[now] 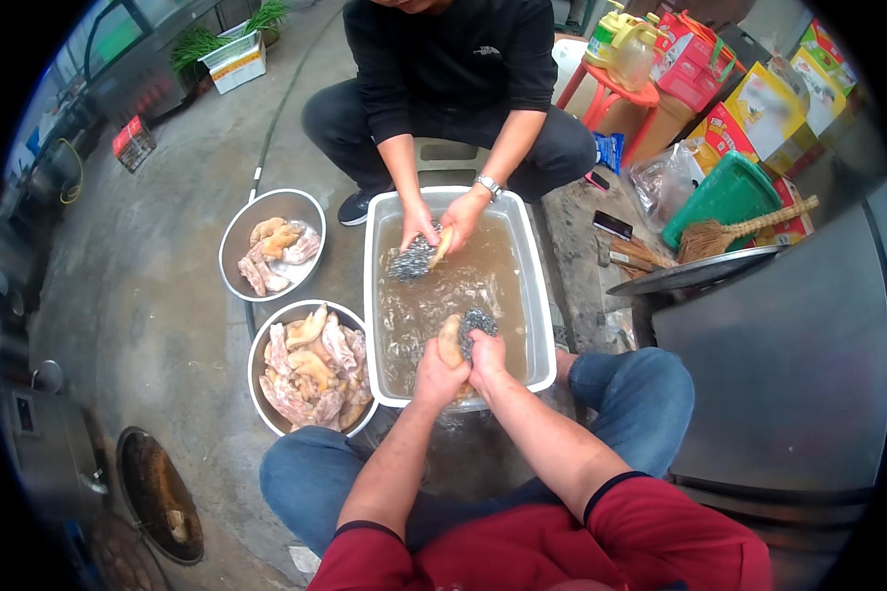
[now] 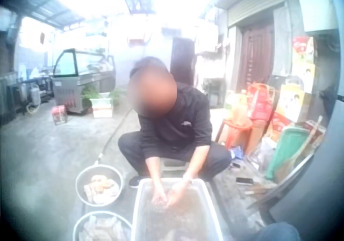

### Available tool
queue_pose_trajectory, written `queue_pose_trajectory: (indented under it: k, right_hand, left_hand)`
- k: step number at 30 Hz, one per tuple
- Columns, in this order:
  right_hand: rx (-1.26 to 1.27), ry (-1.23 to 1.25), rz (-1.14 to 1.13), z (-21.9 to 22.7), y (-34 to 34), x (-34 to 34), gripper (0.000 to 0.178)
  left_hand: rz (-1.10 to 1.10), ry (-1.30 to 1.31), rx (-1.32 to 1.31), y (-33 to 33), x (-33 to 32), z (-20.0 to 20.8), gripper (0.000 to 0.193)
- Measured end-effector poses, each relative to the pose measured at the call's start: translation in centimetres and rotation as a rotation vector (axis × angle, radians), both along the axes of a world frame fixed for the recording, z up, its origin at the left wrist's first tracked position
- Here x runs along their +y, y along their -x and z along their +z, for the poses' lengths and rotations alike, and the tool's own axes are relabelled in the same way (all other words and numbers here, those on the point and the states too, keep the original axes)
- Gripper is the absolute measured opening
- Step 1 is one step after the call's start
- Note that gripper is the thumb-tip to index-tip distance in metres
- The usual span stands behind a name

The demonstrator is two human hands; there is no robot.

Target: The person scrubs chicken parts with a steel wool pad in a basin of water, rinses them, and places them into a metal bowl. Another person performs the same task alongside them.

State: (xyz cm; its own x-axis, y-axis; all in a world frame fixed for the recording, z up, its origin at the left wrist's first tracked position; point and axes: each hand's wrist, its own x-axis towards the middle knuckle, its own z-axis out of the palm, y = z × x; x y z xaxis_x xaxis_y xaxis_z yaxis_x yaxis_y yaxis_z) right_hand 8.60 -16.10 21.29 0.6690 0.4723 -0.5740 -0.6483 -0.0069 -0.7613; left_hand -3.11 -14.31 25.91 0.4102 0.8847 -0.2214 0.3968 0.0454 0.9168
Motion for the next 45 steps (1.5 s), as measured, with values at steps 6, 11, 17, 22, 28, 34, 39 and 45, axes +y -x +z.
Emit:
queue_pose_trajectory:
  k: [6,11,17,22,28,34,39,45]
  right_hand:
    - [0.249,0.141,-0.044,0.1,-0.2,0.3,0.042]
    - [0.278,0.314,0.006,0.9,-0.9,1.0,0.046]
    - [0.659,0.091,0.203,-2.5,-3.5,0.5,0.039]
    - [0.054,0.333,0.467,-8.4,-7.2,0.5,0.030]
    - [-1.126,1.026,1.196,-6.6,-9.2,-4.0,0.051]
    - [-0.402,0.347,0.854,-8.6,-9.4,-4.3,0.049]
    - [-0.641,0.263,0.979,1.1,-2.1,-1.2,0.052]
    - [-0.713,0.597,0.876,2.2,-1.4,1.0,0.047]
  left_hand:
    - [-0.060,0.000,0.097,0.1,-0.2,-0.8,0.058]
    - [-0.100,0.004,0.151,-0.1,0.0,-0.1,0.059]
    - [-0.174,-0.076,0.040,-0.2,0.3,-1.1,0.055]
    - [-0.055,0.473,-0.338,0.7,1.4,-4.9,0.049]
    - [0.263,0.996,-0.772,0.7,2.2,-5.7,0.047]
    - [0.464,0.915,-0.694,-0.5,2.2,-4.3,0.044]
    - [0.446,0.803,-0.657,-0.7,2.3,-6.0,0.043]
    - [0.468,0.890,-0.614,-1.5,1.7,-4.2,0.049]
